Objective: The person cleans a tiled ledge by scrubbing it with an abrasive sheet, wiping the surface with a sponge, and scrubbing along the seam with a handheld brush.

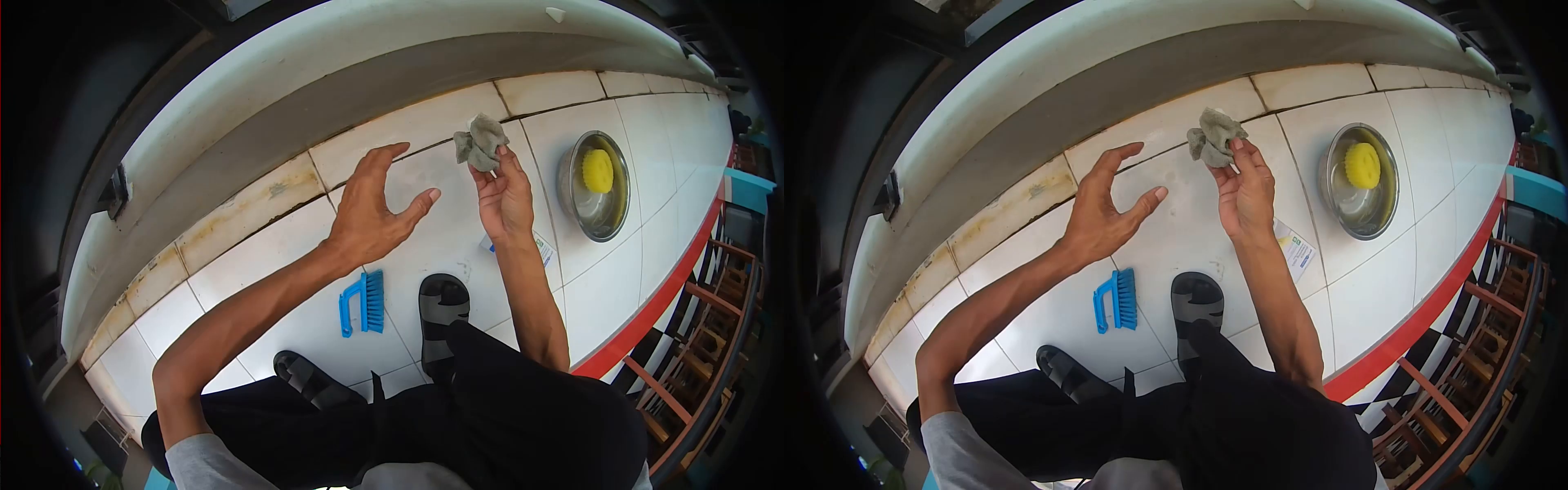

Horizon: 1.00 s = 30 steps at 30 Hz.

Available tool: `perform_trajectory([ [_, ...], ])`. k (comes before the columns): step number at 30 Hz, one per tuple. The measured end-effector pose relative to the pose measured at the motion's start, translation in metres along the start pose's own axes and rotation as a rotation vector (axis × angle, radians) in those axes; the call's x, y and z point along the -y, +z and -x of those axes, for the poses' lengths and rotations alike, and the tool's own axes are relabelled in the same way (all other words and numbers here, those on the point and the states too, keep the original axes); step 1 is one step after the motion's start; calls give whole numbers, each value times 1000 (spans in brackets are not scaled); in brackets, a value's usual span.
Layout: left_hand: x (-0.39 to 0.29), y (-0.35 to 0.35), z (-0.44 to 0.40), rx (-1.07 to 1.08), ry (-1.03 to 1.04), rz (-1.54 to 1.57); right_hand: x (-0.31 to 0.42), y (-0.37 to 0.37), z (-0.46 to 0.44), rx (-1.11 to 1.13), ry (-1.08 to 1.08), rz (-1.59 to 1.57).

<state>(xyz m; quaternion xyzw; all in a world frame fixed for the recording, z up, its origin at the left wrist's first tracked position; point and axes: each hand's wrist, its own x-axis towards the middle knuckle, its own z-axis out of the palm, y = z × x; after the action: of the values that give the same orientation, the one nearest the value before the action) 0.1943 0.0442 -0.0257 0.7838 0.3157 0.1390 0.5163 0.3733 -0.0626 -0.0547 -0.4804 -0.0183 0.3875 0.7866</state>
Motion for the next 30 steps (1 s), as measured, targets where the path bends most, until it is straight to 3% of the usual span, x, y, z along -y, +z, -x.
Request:
perform_trajectory([
  [1, -3, 26, 4, -26, -41, 82, -3, 0, 10, -12, 81, -97],
  [3, -18, 69, 6, -104, -352, 524, -11, -3, 26, -31, 165, -205],
  [7, -31, 103, 11, -234, -466, 985, -39, -16, 47, -47, 70, -120],
  [11, -21, 96, 21, -206, -591, 1005, -28, -23, 46, 32, -28, 242],
  [13, -14, 82, 24, -184, -544, 974, -10, -26, 48, 238, -15, 640],
  [15, -5, 60, 26, -117, -552, 900, 14, -25, 51, 266, 53, 731],
  [17, -1, 29, 36, -56, -535, 794, 53, -36, 42, 233, -264, 997],
  [19, -1, -8, 54, -2, -546, 708, 105, -69, 10, -126, -723, 1453],
  [20, -1, -28, 64, 12, -552, 678, 130, -92, -10, -266, -800, 1550],
  [23, -5, -75, 81, 37, -559, 584, 171, -170, -79, -457, -473, 1812],
  [24, -10, -89, 83, 61, -547, 555, 171, -184, -95, -448, -480, 1814],
  [26, -17, -111, 95, 22, -553, 548, 160, -196, -115, -357, -202, 1895],
  [30, -23, -148, 131, -23, -521, 483, 133, -200, -118, -558, -264, 1868],
])
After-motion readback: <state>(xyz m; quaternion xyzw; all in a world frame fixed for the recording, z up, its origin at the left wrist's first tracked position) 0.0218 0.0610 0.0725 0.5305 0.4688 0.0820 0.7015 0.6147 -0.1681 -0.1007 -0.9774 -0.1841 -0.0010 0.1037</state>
